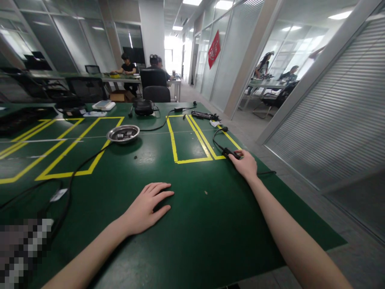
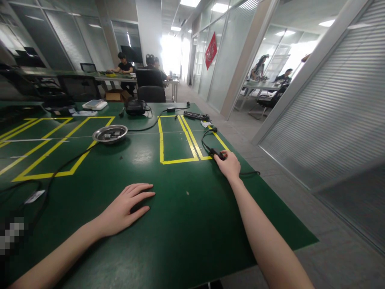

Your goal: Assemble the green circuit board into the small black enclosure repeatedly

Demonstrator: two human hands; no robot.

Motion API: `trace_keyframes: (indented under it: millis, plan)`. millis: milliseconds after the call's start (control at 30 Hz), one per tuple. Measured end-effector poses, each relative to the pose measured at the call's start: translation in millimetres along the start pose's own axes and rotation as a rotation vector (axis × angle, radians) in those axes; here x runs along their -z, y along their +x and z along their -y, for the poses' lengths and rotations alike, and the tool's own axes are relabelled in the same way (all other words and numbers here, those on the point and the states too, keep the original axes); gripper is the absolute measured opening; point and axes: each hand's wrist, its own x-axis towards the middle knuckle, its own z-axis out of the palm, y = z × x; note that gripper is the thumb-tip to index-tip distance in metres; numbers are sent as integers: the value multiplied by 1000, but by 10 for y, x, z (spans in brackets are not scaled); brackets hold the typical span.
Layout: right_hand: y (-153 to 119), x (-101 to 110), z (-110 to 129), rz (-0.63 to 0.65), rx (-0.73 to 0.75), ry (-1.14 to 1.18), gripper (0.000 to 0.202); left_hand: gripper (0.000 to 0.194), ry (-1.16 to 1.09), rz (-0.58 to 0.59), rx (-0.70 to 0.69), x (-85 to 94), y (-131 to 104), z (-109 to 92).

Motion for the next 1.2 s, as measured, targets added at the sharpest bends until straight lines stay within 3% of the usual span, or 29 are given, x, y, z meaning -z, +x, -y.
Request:
trace_keyframes:
  millis: [167, 333, 600, 767, 933, 1067, 1200]
  plan:
    - [35, 28, -14, 16, -136, 95, 48, 35, -14, 1, 7, 10, 6, -19]
    - [66, 23, -31, 52, -163, 66, 49, 34, -24, 0, 0, 32, 20, -45]
    - [55, -32, -48, -16, -114, 9, 52, 34, -27, -10, -2, 21, 17, -47]
    - [8, -25, -30, -22, 42, -19, 48, 34, -34, 1, 1, 23, 25, -53]
    - [-6, -15, 11, -75, 55, -9, 56, 34, -34, 6, 5, 21, 28, -53]
    - [9, 9, 14, -86, 58, 39, 46, 34, -30, 5, 6, 20, 29, -52]
    - [42, 26, -54, -182, 51, 53, 45, 34, -34, -3, -3, 25, 29, -61]
